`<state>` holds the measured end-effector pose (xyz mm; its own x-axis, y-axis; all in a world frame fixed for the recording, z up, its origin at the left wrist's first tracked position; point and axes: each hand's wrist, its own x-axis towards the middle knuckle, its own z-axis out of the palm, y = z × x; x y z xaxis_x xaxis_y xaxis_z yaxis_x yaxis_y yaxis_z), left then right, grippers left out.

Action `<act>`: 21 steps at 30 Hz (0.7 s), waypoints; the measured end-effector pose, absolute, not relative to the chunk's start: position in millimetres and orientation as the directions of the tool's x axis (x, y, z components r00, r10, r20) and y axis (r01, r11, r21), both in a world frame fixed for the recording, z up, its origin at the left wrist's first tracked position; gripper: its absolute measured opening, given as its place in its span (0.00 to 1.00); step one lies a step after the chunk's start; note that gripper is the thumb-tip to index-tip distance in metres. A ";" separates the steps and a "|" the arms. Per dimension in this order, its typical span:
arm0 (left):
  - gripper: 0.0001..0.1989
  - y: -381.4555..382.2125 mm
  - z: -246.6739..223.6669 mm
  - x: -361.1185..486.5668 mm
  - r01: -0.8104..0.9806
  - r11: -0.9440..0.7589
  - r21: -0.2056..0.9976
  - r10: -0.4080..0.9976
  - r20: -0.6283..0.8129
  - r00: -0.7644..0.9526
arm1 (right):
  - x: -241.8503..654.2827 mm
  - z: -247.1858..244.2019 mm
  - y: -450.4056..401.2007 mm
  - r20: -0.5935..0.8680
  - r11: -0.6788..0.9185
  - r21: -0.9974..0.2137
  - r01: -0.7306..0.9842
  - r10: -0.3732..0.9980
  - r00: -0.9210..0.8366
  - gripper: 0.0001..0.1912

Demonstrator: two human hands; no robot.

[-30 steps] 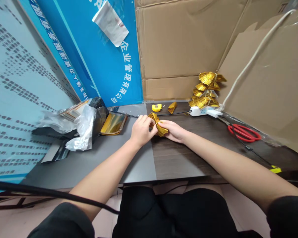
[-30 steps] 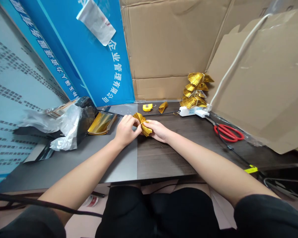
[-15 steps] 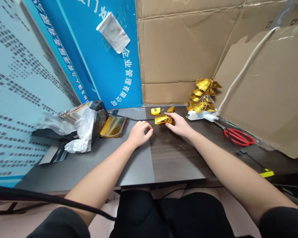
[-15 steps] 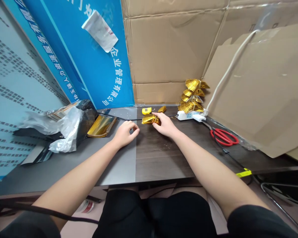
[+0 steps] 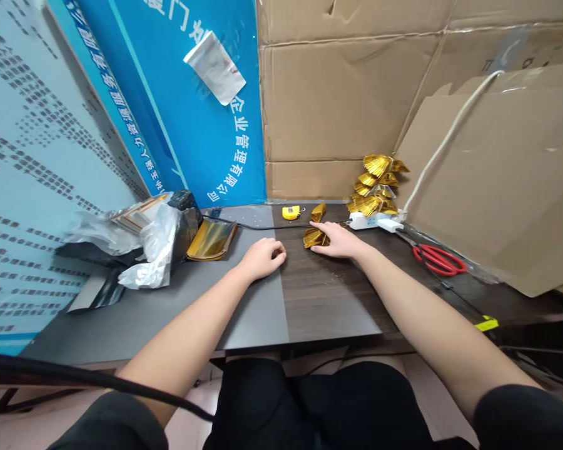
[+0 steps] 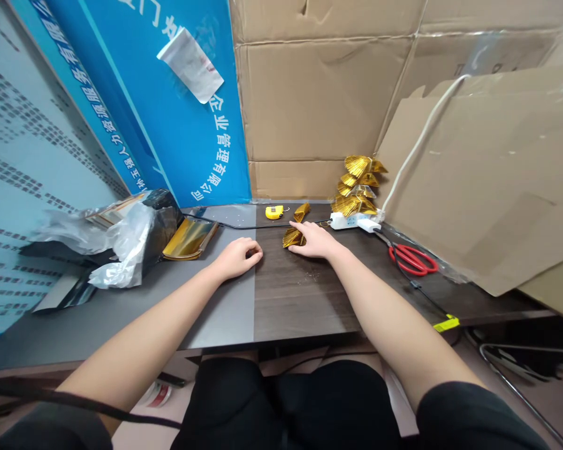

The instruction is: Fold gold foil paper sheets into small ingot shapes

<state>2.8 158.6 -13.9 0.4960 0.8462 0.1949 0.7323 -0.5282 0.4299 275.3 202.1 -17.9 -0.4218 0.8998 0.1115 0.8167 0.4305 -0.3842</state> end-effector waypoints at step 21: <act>0.08 159.4 -15.3 2.7 0.736 -0.527 0.425 0.843 0.156 0.514 | 261.0 -17.9 196.6 0.148 0.433 -0.347 0.832 0.901 -0.408 0.18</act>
<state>2.7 159.4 -15.3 0.5140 0.8434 0.1563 0.7358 -0.5272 0.4252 261.0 196.6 -17.9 -0.4075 0.9011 0.1480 0.8317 0.4332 -0.3473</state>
